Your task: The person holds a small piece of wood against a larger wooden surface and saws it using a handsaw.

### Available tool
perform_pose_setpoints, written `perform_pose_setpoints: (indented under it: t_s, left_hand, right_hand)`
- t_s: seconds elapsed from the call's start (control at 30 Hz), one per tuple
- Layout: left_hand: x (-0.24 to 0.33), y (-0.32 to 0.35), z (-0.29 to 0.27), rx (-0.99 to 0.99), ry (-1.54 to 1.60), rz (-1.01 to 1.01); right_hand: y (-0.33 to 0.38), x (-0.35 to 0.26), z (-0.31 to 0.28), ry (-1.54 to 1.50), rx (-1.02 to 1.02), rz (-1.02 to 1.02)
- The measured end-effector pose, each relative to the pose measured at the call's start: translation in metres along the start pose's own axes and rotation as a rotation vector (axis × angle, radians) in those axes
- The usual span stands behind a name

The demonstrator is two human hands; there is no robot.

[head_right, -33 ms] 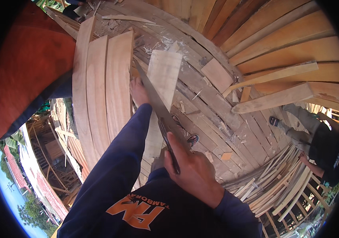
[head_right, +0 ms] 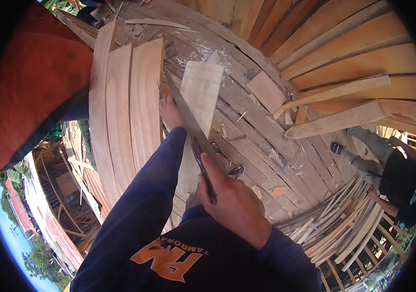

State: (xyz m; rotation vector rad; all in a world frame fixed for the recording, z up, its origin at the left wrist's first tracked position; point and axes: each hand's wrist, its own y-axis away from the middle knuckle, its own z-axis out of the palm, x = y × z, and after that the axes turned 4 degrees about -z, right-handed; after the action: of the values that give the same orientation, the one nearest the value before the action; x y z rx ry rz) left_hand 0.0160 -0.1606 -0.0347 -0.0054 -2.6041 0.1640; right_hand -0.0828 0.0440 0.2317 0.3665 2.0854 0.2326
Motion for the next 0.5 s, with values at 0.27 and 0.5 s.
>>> perform_pose_setpoints:
  t_s: [0.27,0.5]
  left_hand:
    - [0.004,-0.001,-0.007,-0.046,-0.01,-0.041]
    - [-0.003,0.001,0.002,-0.053,-0.021,-0.031]
  right_hand:
    - [0.038,-0.002,-0.01,0.01,0.135,-0.141]
    - [-0.095,-0.017,0.015,-0.094,0.036,0.023]
